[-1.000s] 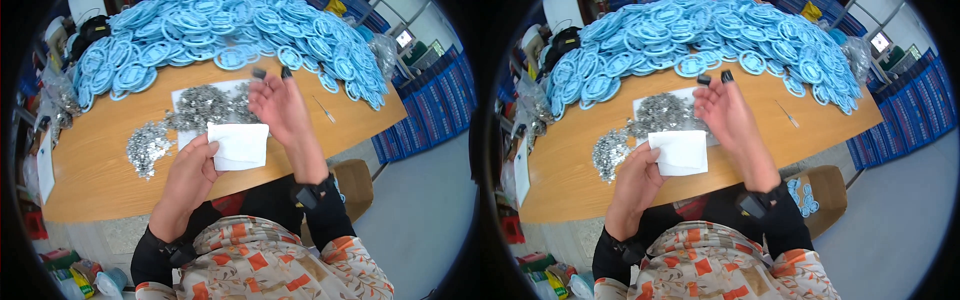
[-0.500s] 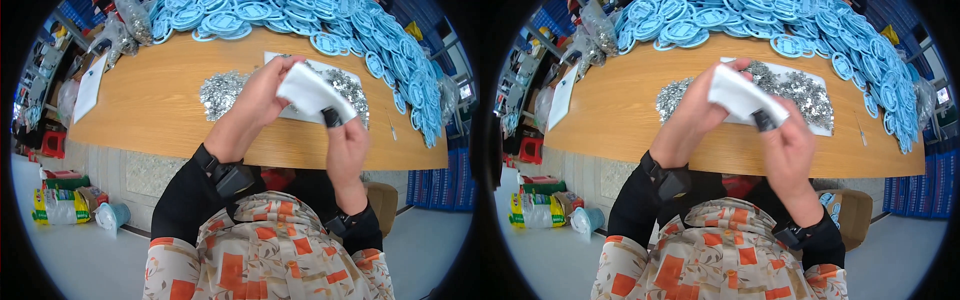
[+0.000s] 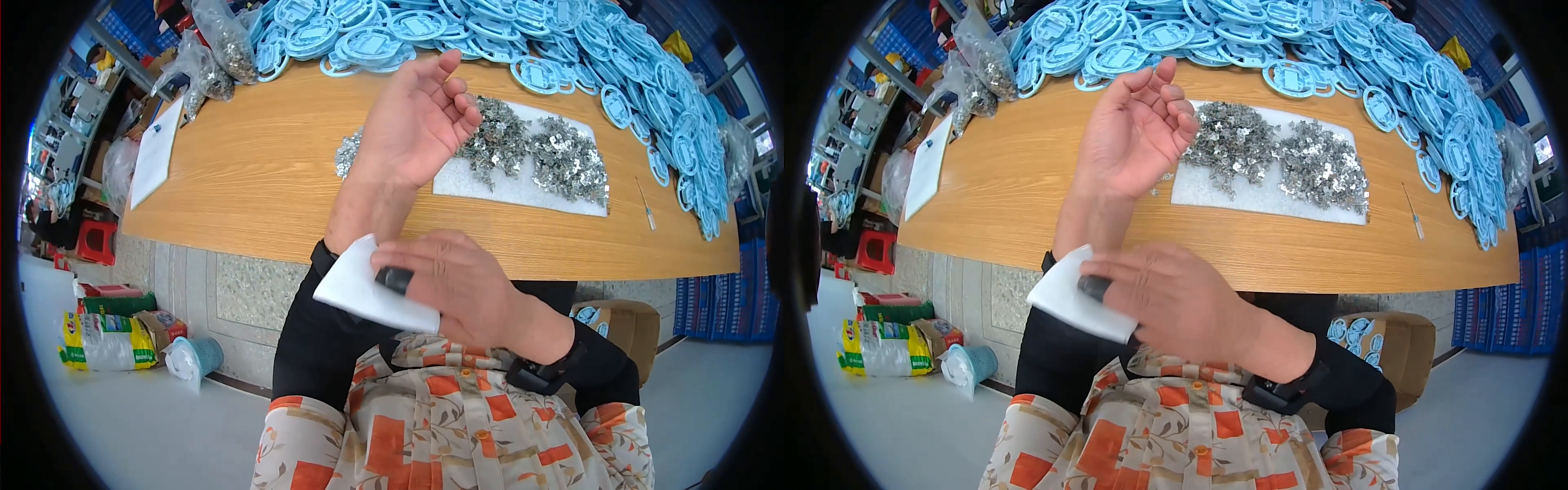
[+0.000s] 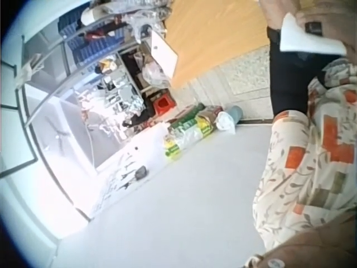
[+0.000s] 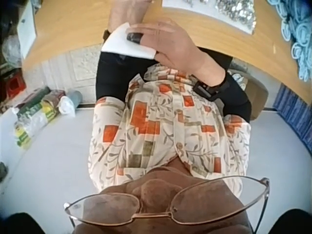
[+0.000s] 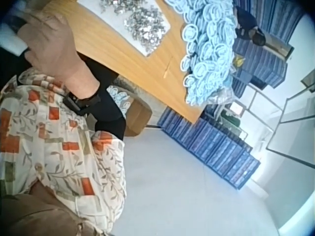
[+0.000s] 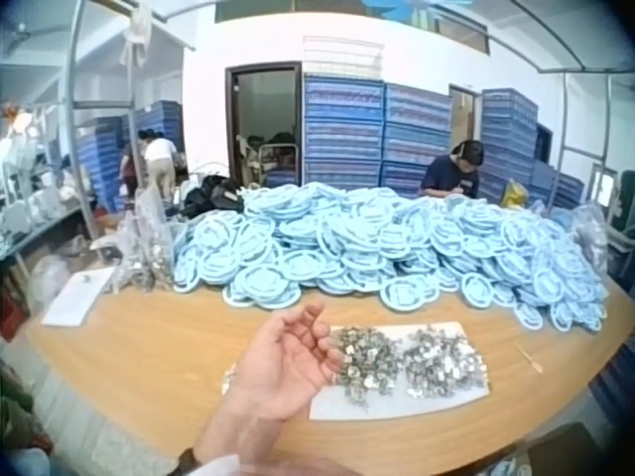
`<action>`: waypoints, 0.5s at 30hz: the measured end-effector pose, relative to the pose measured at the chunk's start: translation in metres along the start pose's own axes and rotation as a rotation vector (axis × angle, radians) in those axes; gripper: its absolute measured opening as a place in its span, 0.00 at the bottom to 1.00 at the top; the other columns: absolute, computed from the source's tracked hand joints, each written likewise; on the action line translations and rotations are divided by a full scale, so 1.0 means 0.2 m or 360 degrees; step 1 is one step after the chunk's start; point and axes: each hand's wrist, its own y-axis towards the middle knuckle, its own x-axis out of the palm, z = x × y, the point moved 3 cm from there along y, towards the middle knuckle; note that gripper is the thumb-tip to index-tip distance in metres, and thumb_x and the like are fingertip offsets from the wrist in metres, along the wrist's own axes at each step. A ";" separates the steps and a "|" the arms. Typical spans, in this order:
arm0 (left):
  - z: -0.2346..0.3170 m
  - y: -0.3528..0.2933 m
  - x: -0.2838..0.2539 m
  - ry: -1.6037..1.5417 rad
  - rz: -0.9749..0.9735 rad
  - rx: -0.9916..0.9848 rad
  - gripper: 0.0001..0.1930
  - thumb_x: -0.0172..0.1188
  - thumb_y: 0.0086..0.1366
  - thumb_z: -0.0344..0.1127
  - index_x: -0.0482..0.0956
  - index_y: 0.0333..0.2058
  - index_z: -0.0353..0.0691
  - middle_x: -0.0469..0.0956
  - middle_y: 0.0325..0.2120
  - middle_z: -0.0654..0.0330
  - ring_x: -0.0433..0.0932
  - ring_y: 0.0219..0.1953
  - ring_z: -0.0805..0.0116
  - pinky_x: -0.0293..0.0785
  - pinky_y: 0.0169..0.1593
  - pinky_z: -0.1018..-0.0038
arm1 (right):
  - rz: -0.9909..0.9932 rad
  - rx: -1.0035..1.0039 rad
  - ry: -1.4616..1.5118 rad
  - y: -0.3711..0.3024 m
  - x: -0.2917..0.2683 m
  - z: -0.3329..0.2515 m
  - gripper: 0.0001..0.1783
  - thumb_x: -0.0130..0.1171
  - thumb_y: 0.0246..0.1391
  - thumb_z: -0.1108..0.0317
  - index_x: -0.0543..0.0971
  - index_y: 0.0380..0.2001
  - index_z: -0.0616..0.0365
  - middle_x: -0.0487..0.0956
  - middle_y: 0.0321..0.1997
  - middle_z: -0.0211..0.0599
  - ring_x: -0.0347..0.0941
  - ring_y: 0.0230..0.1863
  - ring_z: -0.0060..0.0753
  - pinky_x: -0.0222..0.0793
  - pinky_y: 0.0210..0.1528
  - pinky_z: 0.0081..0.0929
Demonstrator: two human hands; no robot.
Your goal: The person uses a small tool to insert metal battery contacts into a blue plastic frame. After assembling the frame, they wipe their arm with a white cloth and place the finished part into a box.
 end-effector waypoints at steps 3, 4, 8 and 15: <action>0.02 0.01 0.00 -0.0017 -0.0003 0.0013 0.12 0.53 0.67 0.37 0.74 0.44 0.36 0.72 0.26 0.63 0.71 0.29 0.70 0.75 0.37 0.73 | -0.0040 0.0081 -0.0120 -0.01 0.00 0.04 0.05 0.58 0.51 0.69 0.74 0.31 0.57 0.77 0.57 0.42 0.73 0.59 0.44 0.66 0.54 0.39; 0.02 0.01 0.00 -0.0015 -0.0014 0.0013 0.12 0.53 0.67 0.37 0.74 0.44 0.36 0.72 0.26 0.63 0.71 0.29 0.70 0.75 0.37 0.73 | -0.0041 0.0080 -0.0124 -0.01 -0.01 0.03 0.05 0.58 0.51 0.69 0.74 0.31 0.57 0.77 0.57 0.42 0.73 0.59 0.44 0.66 0.54 0.39; 0.03 0.03 -0.03 -0.0086 -0.0009 0.0009 0.12 0.53 0.68 0.37 0.73 0.44 0.36 0.71 0.27 0.63 0.70 0.29 0.70 0.75 0.37 0.73 | 0.0029 -0.0070 -0.0101 -0.02 -0.01 0.00 0.08 0.58 0.48 0.70 0.75 0.33 0.56 0.77 0.58 0.40 0.72 0.60 0.42 0.66 0.53 0.41; 0.05 0.03 -0.05 -0.0078 0.0034 0.0056 0.13 0.56 0.65 0.38 0.73 0.45 0.37 0.70 0.27 0.62 0.70 0.29 0.70 0.75 0.36 0.72 | 0.0048 -0.0040 -0.0159 0.01 -0.02 -0.02 0.05 0.61 0.44 0.71 0.74 0.25 0.56 0.80 0.53 0.39 0.73 0.55 0.42 0.67 0.50 0.40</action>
